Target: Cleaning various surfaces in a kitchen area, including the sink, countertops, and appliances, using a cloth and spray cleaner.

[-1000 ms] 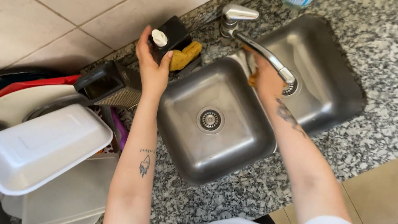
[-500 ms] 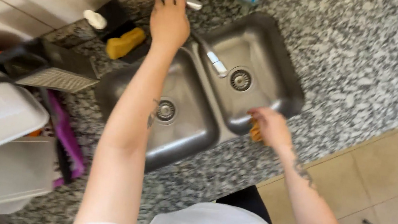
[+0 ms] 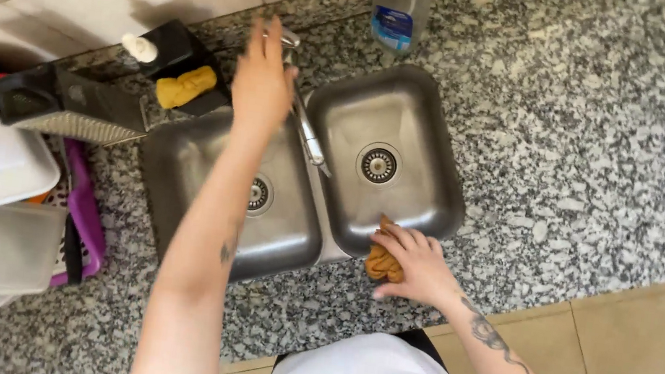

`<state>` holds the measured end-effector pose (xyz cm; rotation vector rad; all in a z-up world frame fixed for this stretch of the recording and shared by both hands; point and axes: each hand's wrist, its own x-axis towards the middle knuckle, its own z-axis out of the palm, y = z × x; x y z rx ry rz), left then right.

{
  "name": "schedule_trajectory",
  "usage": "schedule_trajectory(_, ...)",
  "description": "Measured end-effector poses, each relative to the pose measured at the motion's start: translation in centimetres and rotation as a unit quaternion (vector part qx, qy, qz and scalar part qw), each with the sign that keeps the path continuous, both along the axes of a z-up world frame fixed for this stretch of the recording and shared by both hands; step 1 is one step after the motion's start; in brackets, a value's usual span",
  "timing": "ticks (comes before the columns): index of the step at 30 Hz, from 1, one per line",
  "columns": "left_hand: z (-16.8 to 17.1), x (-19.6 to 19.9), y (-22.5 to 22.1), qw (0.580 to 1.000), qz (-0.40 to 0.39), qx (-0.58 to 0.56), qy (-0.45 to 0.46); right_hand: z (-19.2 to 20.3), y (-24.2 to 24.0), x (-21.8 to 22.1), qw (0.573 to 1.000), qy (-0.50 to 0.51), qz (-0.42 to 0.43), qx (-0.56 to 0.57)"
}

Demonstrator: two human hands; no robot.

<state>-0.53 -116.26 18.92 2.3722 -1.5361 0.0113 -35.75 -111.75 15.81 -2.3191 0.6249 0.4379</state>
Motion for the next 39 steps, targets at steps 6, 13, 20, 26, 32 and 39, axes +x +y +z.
schedule_trajectory(6, 2.8, -10.9, 7.1, 0.989, 0.104, 0.058, 0.085, -4.6, -3.7, 0.7, 0.981, -0.145, -0.121, -0.046)
schedule_trajectory(13, -5.7, -10.9, 6.6, 0.87, 0.139, -0.176, 0.439, -6.7, -8.0, 14.6, 0.978, -0.047, -0.085, -0.184)
schedule_trajectory(20, -15.3, -11.2, 5.2, 0.837, 0.135, -0.066, 0.526, -13.0, -9.2, 14.5, 0.944, -0.078, -0.32, 0.008)
schedule_trajectory(26, -14.0, -11.8, 4.2, 0.823, 0.175, -0.085, 0.534, -10.5, -10.6, 14.1, 0.761, -0.224, -0.553, 0.255)
schedule_trajectory(32, -6.5, -5.0, 1.7, 0.864, 0.296, -0.223, 0.341, -6.8, -9.9, 14.5, 0.791, -0.24, -0.513, 0.232)
schedule_trajectory(39, -3.5, 0.3, -3.1, 0.883, 0.322, -0.175, 0.295, -10.0, -8.3, 13.0, 0.786, -0.203, -0.526, 0.255)
